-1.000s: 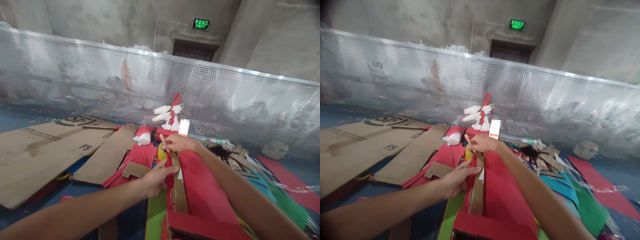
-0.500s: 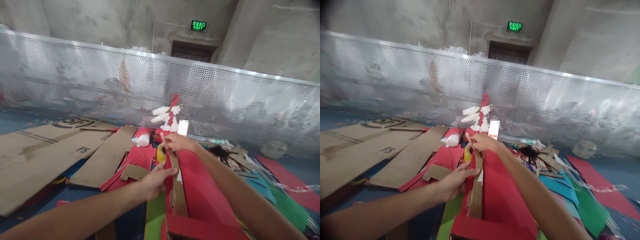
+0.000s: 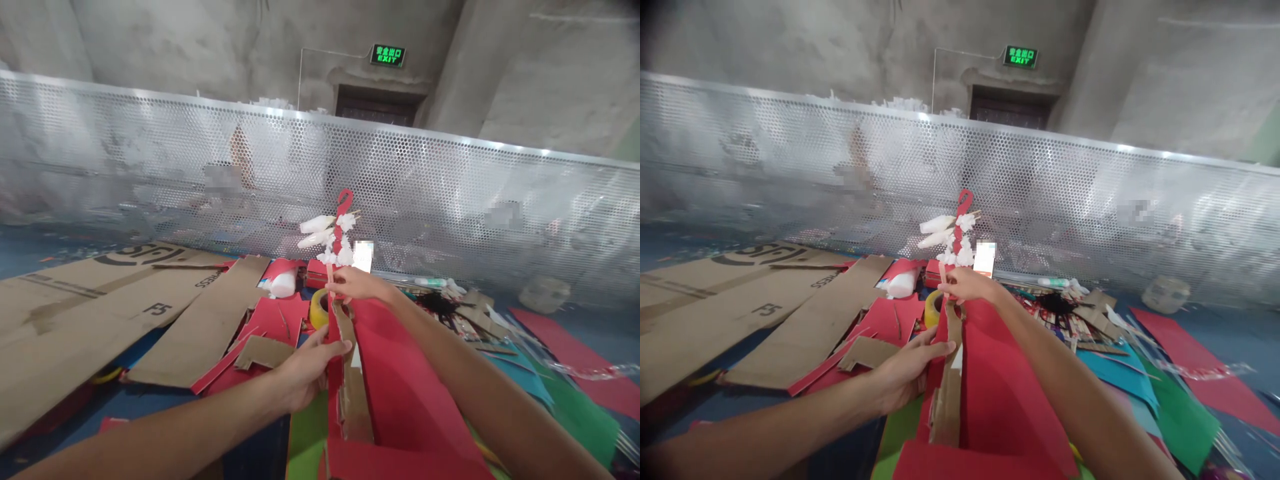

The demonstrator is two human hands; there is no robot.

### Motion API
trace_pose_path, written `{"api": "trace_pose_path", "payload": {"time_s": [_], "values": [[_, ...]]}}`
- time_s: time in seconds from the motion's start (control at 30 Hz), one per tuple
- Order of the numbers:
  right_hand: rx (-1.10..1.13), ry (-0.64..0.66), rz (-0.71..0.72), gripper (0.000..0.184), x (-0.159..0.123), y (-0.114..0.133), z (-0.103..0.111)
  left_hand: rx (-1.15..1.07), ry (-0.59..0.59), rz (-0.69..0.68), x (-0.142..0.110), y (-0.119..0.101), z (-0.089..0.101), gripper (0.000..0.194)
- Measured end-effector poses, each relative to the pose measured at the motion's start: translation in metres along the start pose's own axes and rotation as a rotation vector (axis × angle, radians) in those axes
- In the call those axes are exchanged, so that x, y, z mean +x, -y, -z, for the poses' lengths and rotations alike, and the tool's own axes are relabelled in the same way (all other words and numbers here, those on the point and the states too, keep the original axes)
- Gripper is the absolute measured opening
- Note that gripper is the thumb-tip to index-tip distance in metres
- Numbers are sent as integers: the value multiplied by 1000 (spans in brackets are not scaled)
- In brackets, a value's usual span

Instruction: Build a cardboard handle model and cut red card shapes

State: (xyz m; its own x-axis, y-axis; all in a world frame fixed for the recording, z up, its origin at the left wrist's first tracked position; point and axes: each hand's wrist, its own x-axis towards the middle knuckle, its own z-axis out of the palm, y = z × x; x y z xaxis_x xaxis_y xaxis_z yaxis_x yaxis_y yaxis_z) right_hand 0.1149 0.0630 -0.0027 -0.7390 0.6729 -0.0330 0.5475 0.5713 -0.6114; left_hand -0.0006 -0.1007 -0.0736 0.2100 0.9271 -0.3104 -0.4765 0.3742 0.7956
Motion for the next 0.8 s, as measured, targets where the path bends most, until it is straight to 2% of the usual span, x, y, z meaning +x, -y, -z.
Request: {"api": "trace_pose_path", "payload": {"time_s": [0.17, 0.33, 0.63, 0.8], "values": [[37, -13, 5, 29, -3, -2, 1, -7, 5, 5, 0, -1, 0, 56], [40, -29, 14, 32, -3, -5, 0, 11, -26, 16, 0, 0, 1, 61], [6, -184, 45, 34, -16, -14, 1, 47, -53, 25, 2, 0, 2, 63], [13, -153, 76, 35, -7, -19, -5, 60, -75, 17, 0, 0, 0, 52]]}}
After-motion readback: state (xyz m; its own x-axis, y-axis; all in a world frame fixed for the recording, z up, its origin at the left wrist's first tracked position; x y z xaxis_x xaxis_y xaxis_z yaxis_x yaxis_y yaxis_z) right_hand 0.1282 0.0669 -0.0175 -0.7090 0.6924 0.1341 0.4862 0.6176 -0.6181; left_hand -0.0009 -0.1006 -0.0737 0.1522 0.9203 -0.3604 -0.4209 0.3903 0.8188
